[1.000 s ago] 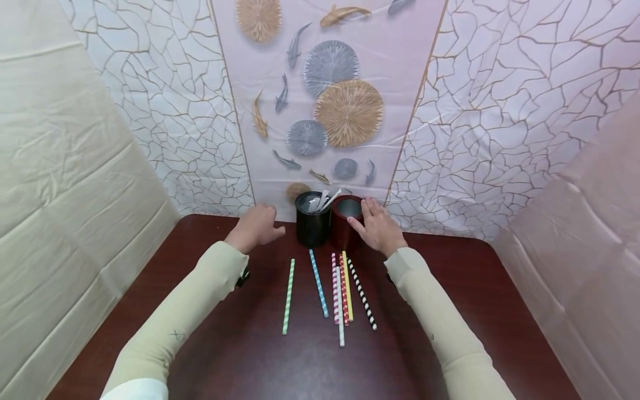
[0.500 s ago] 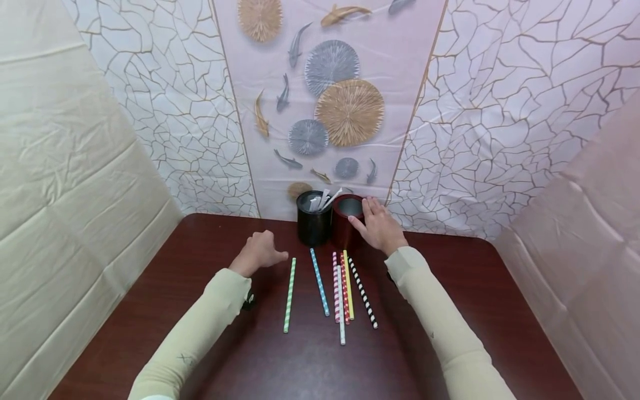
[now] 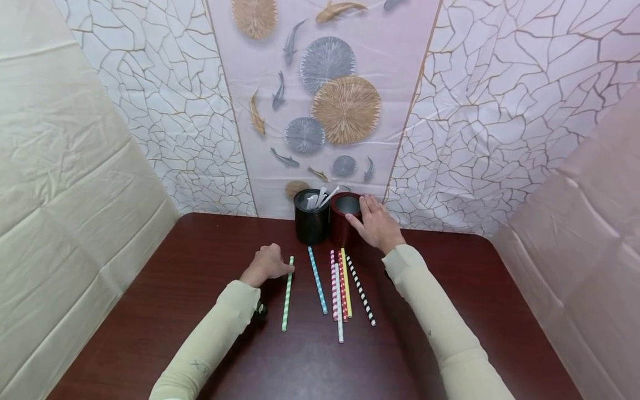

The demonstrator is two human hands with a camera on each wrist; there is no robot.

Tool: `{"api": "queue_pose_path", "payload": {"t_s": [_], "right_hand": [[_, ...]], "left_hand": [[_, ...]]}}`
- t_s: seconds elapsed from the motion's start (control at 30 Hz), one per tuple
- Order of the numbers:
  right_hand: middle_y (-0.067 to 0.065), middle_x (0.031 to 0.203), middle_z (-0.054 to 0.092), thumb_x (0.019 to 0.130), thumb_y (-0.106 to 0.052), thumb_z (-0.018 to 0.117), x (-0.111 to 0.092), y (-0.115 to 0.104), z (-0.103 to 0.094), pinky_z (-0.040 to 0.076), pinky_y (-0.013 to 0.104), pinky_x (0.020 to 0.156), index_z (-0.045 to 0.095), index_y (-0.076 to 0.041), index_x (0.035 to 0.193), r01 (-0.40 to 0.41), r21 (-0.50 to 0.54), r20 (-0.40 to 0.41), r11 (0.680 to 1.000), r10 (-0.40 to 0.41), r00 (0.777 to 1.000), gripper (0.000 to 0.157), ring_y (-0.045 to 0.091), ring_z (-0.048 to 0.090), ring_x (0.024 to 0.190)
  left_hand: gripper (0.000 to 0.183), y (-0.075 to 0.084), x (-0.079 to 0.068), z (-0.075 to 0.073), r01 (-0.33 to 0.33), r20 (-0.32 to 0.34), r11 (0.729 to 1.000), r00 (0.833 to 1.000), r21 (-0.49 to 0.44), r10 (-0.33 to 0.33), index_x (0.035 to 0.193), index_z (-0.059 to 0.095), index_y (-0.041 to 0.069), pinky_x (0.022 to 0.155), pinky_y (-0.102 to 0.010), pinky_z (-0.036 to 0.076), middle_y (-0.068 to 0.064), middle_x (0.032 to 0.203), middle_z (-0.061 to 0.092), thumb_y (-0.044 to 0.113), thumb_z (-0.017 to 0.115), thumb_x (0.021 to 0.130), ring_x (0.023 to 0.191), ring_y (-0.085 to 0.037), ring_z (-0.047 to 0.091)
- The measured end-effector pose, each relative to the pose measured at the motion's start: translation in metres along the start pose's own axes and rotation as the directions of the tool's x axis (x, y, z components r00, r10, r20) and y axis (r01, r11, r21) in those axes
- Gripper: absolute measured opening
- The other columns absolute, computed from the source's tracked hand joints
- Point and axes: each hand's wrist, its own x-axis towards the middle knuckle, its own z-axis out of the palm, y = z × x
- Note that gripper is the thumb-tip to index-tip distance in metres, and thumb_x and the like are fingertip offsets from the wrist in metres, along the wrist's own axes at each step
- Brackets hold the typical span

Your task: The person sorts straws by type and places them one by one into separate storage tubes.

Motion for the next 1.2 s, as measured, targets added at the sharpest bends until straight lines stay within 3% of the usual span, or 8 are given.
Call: {"api": "queue_pose_path", "payload": {"t_s": [0.37, 0.4, 0.57, 0.63, 0.8, 1.07, 1.13, 1.2], "right_hand": [[0.023, 0.176, 0.018, 0.111, -0.063, 0.030, 0.001, -0.001, 0.002, 0.020, 0.052, 0.134, 0.018, 0.002, 0.167, -0.004, 0.004, -0.004, 1.000, 0.004, 1.000, 0.087, 0.038, 0.015, 0.165], [0.023, 0.176, 0.018, 0.111, -0.063, 0.029, 0.001, -0.001, 0.003, 0.020, 0.052, 0.134, 0.017, 0.002, 0.167, -0.003, 0.004, -0.003, 1.000, 0.003, 1.000, 0.087, 0.038, 0.015, 0.165], [0.023, 0.176, 0.018, 0.111, -0.063, 0.030, 0.001, -0.001, 0.003, 0.021, 0.053, 0.134, 0.018, 0.002, 0.167, -0.004, 0.009, -0.005, 1.000, 0.004, 1.000, 0.087, 0.038, 0.015, 0.165], [0.022, 0.176, 0.018, 0.111, -0.063, 0.030, 0.001, -0.001, 0.002, 0.021, 0.053, 0.133, 0.017, 0.002, 0.167, -0.005, 0.010, -0.005, 1.000, 0.005, 1.000, 0.087, 0.037, 0.015, 0.165], [0.023, 0.176, 0.019, 0.111, -0.063, 0.030, 0.000, 0.000, 0.001, 0.022, 0.053, 0.133, 0.018, 0.002, 0.167, -0.006, 0.010, -0.005, 1.000, 0.007, 1.000, 0.087, 0.037, 0.016, 0.165], [0.022, 0.176, 0.018, 0.111, -0.064, 0.029, 0.001, 0.000, 0.002, 0.021, 0.052, 0.134, 0.017, 0.002, 0.167, -0.007, 0.008, -0.004, 1.000, 0.007, 1.000, 0.087, 0.037, 0.015, 0.165], [0.022, 0.176, 0.018, 0.110, -0.064, 0.029, 0.001, 0.000, 0.002, 0.021, 0.052, 0.134, 0.017, 0.002, 0.168, -0.009, 0.010, -0.001, 1.000, 0.010, 1.000, 0.088, 0.037, 0.015, 0.166], [0.022, 0.176, 0.017, 0.110, -0.064, 0.029, 0.001, 0.000, 0.002, 0.020, 0.052, 0.134, 0.017, 0.002, 0.168, -0.012, 0.012, 0.000, 1.000, 0.012, 1.000, 0.088, 0.037, 0.015, 0.166]], "left_hand": [[0.039, 0.012, 0.014, 0.008, 0.117, 0.018, 0.993, 0.993, -0.005, -0.117, 0.068, 0.060, 0.009, 0.056, -0.031, 0.045, -0.004, 0.061, 0.053, 0.030, 0.084, 0.091, 0.061, -0.023, 0.054], [0.039, 0.006, 0.020, 0.012, 0.100, 0.024, 0.995, 0.995, -0.012, -0.099, 0.069, 0.061, 0.011, 0.056, -0.031, 0.045, -0.003, 0.062, 0.055, 0.033, 0.084, 0.090, 0.061, -0.023, 0.055], [0.033, 0.011, 0.020, 0.011, 0.105, 0.032, 0.994, 0.994, -0.029, -0.104, 0.073, 0.067, 0.008, 0.056, -0.031, 0.047, -0.007, 0.065, 0.065, 0.030, 0.082, 0.092, 0.061, -0.023, 0.060], [0.031, 0.019, 0.015, 0.008, 0.123, 0.028, 0.992, 0.992, -0.031, -0.123, 0.075, 0.067, 0.006, 0.056, -0.031, 0.047, -0.009, 0.066, 0.066, 0.026, 0.080, 0.093, 0.061, -0.023, 0.060], [0.031, 0.020, 0.020, 0.008, 0.133, 0.045, 0.990, 0.990, -0.041, -0.131, 0.074, 0.062, 0.007, 0.055, -0.030, 0.046, -0.008, 0.065, 0.064, 0.025, 0.079, 0.094, 0.059, -0.022, 0.060], [0.027, 0.017, 0.027, 0.004, 0.179, 0.100, 0.982, 0.980, -0.064, -0.172, 0.079, 0.067, 0.007, 0.058, -0.032, 0.049, -0.007, 0.067, 0.071, 0.027, 0.076, 0.094, 0.069, -0.025, 0.065], [0.028, 0.008, 0.037, 0.008, 0.160, 0.096, 0.985, 0.984, -0.071, -0.152, 0.082, 0.068, 0.006, 0.061, -0.032, 0.049, -0.005, 0.068, 0.072, 0.030, 0.076, 0.094, 0.072, -0.024, 0.064], [0.028, 0.009, 0.038, 0.007, 0.156, 0.086, 0.985, 0.985, -0.077, -0.149, 0.084, 0.068, 0.006, 0.062, -0.032, 0.050, -0.005, 0.067, 0.072, 0.031, 0.076, 0.094, 0.073, -0.024, 0.064]]}}
